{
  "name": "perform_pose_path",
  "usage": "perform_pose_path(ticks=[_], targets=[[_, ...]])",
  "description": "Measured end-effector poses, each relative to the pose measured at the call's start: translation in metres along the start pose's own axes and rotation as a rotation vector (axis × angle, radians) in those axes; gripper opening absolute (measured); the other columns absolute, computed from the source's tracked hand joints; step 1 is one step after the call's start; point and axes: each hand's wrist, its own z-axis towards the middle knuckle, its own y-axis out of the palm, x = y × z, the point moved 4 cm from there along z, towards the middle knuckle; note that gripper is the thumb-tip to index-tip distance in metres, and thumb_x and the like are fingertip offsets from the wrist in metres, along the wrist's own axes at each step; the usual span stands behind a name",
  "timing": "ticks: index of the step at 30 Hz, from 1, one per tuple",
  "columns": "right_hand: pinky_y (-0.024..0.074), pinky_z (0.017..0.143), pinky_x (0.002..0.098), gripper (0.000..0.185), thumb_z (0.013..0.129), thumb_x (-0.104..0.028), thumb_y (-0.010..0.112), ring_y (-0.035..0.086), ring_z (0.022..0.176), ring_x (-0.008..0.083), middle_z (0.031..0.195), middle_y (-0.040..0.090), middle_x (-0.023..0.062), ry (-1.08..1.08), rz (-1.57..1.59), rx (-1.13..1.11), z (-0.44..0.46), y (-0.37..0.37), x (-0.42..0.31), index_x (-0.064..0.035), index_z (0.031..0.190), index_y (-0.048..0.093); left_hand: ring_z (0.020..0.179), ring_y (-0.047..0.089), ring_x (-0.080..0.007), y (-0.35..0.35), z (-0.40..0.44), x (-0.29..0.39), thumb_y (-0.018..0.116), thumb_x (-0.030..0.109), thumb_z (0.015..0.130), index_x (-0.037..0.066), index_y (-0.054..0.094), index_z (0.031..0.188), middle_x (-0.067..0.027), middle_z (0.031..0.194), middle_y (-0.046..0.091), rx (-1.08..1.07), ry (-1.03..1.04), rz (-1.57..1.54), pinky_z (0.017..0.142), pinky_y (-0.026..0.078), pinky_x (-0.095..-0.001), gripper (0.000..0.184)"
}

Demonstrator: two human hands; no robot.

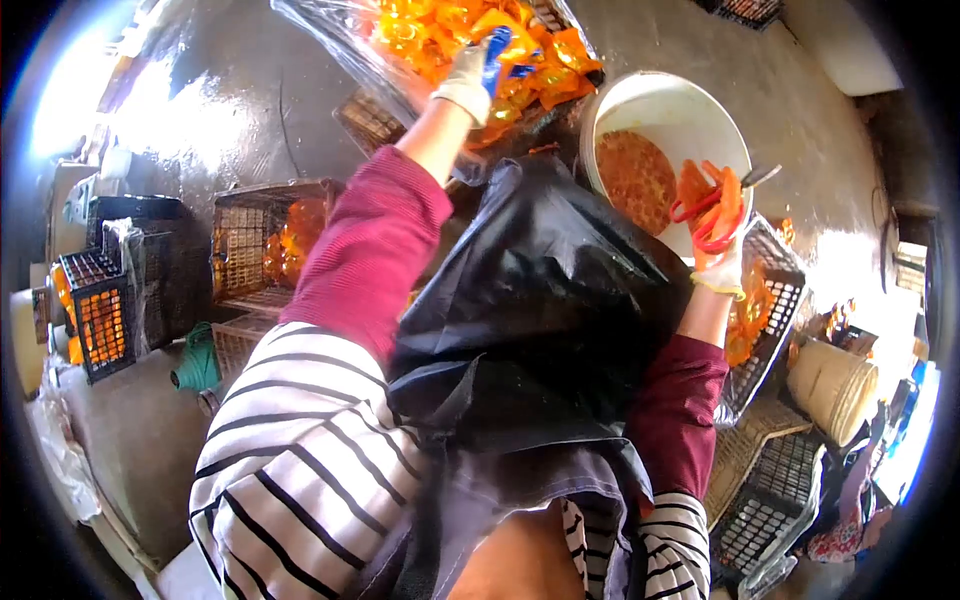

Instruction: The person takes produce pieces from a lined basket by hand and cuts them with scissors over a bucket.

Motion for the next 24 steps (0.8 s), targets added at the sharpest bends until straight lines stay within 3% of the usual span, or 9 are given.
perform_pose_path(ticks=[3,5,6,9,11,16,19,22,24], targets=[[0.0537,0.071,0.0326,0.04,0.099,-0.034,0.044,0.064,0.096,0.0261,0.115,0.06,0.0166,-0.11,-0.446,-0.184,-0.013,0.012,0.004,-0.0027,0.122,0.051,0.083,0.063,-0.0178,0.061,-0.03,0.041,0.059,0.046,0.089,0.004,0.065,0.102,-0.0099,0.089,0.067,-0.12,0.277,0.272,0.075,0.047,-0.0348,0.045],[0.0534,0.066,0.0321,0.037,0.098,-0.035,0.047,0.063,0.097,0.024,0.111,0.061,0.0103,0.114,-0.107,-0.146,-0.017,0.018,0.021,-0.006,0.121,0.052,0.093,0.063,-0.0192,0.109,-0.046,0.05,0.055,0.045,0.091,0.004,0.062,0.11,-0.0094,0.1,0.067,-0.279,0.43,0.303,0.081,0.049,-0.034,0.045],[0.0538,0.068,0.032,0.033,0.097,-0.031,0.05,0.063,0.096,0.0229,0.106,0.062,0.0086,0.127,-0.067,-0.069,-0.016,0.025,0.028,-0.0063,0.119,0.054,0.098,0.062,-0.0205,0.135,-0.037,0.025,0.056,0.04,0.092,0.007,0.06,0.113,-0.0083,0.103,0.066,-0.412,0.4,0.173,0.084,0.049,-0.0342,0.039],[0.052,0.079,0.0312,0.029,0.09,-0.018,0.064,0.062,0.098,0.019,0.102,0.064,0.007,-0.086,-0.435,-0.246,-0.003,0.013,0.04,-0.0074,0.116,0.057,0.103,0.061,-0.0197,0.187,-0.059,0.009,0.059,0.036,0.092,0.009,0.057,0.116,-0.0082,0.106,0.065,-0.481,-0.254,-0.618,0.089,0.05,-0.0341,0.037],[0.051,0.081,0.0305,0.03,0.089,-0.017,0.066,0.061,0.099,0.0182,0.102,0.064,0.0074,-0.107,-0.549,-0.247,-0.002,0.012,0.044,-0.0072,0.115,0.057,0.104,0.061,-0.0192,0.202,-0.09,0.017,0.061,0.041,0.09,0.007,0.056,0.12,-0.0112,0.112,0.064,-0.518,-0.257,-0.795,0.09,0.049,-0.0298,0.046],[0.0517,0.075,0.03,0.033,0.09,-0.028,0.065,0.064,0.091,0.0179,0.099,0.065,0.0109,-0.252,-0.852,-0.182,0.004,0.018,0.038,-0.0071,0.115,0.058,0.103,0.061,-0.0193,0.211,-0.088,0.01,0.059,0.044,0.091,0.002,0.055,0.123,-0.0109,0.115,0.063,-0.661,-0.062,-0.421,0.09,0.049,-0.0288,0.053],[0.0518,0.064,0.0291,0.036,0.091,-0.034,0.062,0.066,0.074,0.0178,0.088,0.067,0.012,0.107,-0.396,-0.12,-0.017,0.034,0.028,-0.0073,0.114,0.059,0.104,0.061,-0.0193,0.214,-0.084,0.001,0.057,0.047,0.091,0.0,0.055,0.122,-0.0115,0.116,0.063,-0.698,-0.109,-0.49,0.091,0.049,-0.0294,0.055],[0.05,0.055,0.0283,0.036,0.092,-0.036,0.06,0.063,0.059,0.0174,0.076,0.067,0.01,0.148,-0.47,-0.072,-0.017,0.034,0.028,-0.0066,0.112,0.059,0.121,0.051,-0.0218,0.213,-0.087,-0.003,0.057,0.043,0.092,0.003,0.049,0.129,-0.0115,0.129,0.054,-0.64,-0.291,-0.659,0.101,0.043,-0.0312,0.055],[0.0495,0.055,0.0279,0.036,0.092,-0.036,0.06,0.062,0.056,0.0174,0.072,0.067,0.008,0.175,-0.527,-0.024,-0.021,0.039,0.023,-0.0064,0.112,0.059,0.119,0.053,-0.0205,0.207,-0.087,-0.002,0.061,0.039,0.091,0.005,0.049,0.13,-0.0109,0.128,0.055,-0.654,-0.202,-0.492,0.098,0.045,-0.031,0.054]])
